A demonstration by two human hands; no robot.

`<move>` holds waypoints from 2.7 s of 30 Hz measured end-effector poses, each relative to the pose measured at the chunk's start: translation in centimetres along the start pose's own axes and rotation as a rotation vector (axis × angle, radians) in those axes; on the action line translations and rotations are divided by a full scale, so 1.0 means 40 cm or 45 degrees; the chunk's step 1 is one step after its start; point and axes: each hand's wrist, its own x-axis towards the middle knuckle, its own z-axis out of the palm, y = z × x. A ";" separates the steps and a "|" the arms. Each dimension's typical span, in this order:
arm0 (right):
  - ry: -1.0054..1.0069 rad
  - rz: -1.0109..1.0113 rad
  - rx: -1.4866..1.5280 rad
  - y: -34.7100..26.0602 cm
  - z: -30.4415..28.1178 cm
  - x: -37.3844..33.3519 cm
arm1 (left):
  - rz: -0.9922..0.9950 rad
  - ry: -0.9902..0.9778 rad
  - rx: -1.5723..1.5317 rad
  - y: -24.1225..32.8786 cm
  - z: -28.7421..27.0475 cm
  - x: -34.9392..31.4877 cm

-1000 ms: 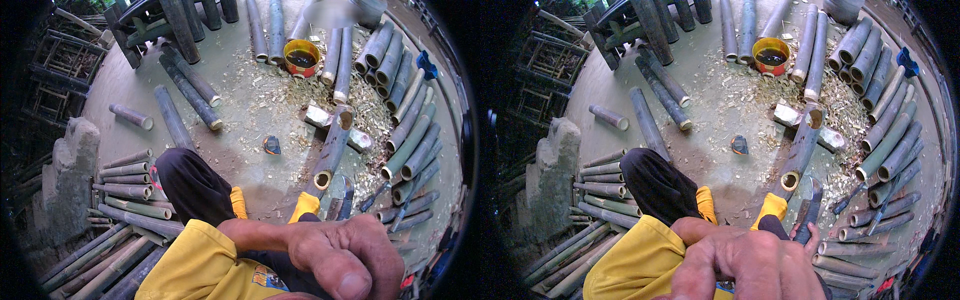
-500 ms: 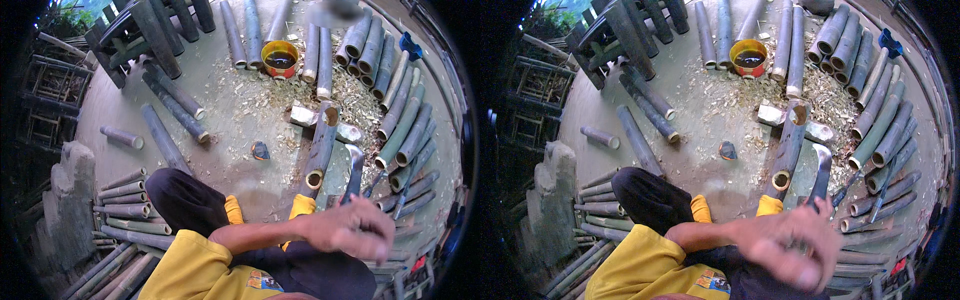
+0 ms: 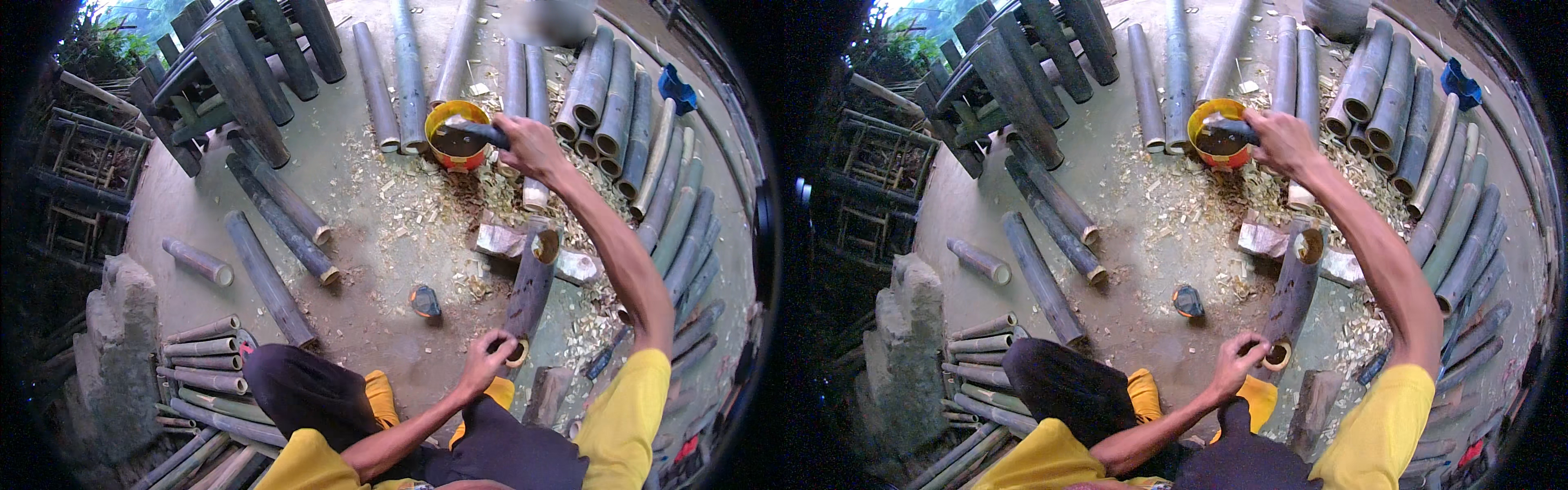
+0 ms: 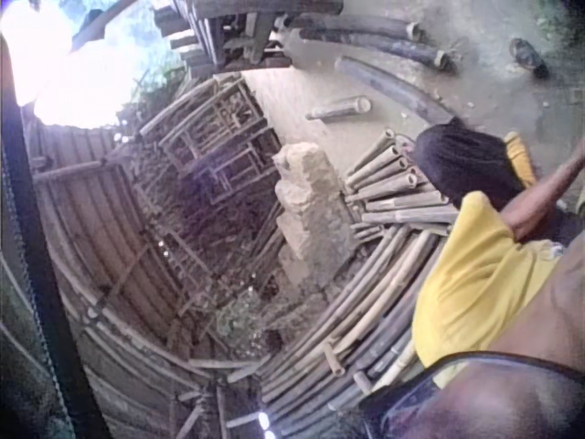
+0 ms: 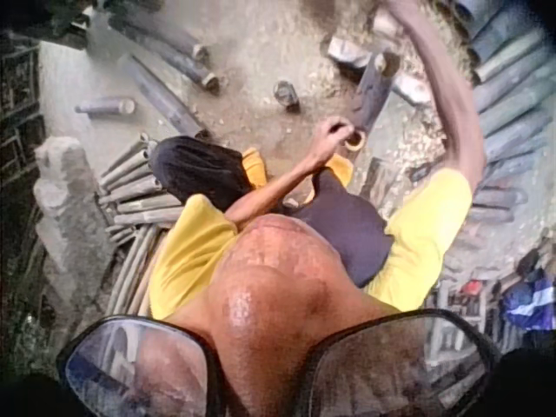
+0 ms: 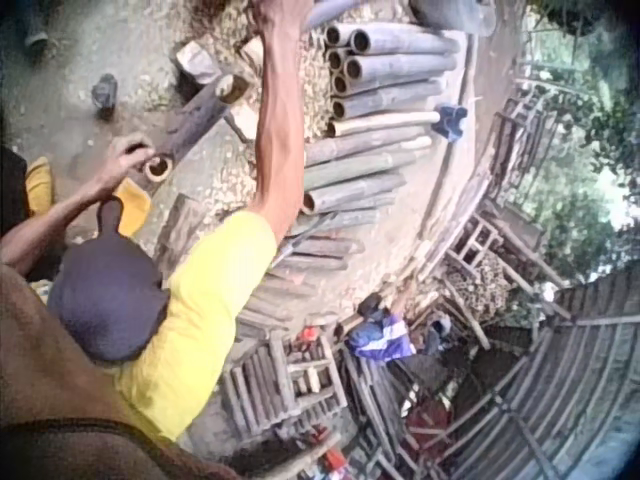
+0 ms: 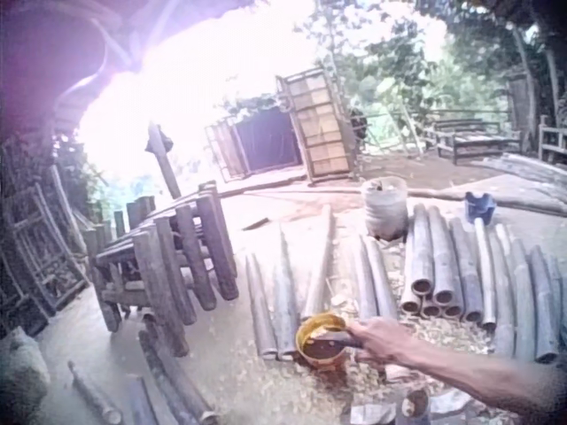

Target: The person uses a saw to cut notches into bamboo poles and then uses a drawknife to shave and smooth the interior of the holes. They move and position different bamboo poles on a wooden support.

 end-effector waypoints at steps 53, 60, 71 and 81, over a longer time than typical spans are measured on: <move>-1.016 0.319 0.297 -0.164 0.013 -0.944 | -1.304 -0.126 -1.128 -0.142 0.170 -0.062; -0.726 1.322 1.228 -0.391 0.099 -0.966 | -0.563 -1.228 0.907 -0.085 0.040 0.049; -0.928 0.898 0.583 -0.203 -0.004 -0.904 | -1.185 -0.550 -0.397 -0.088 0.147 0.039; -0.732 -0.425 -0.207 -0.123 0.074 -0.646 | -0.772 -0.096 -2.066 -0.174 0.140 0.029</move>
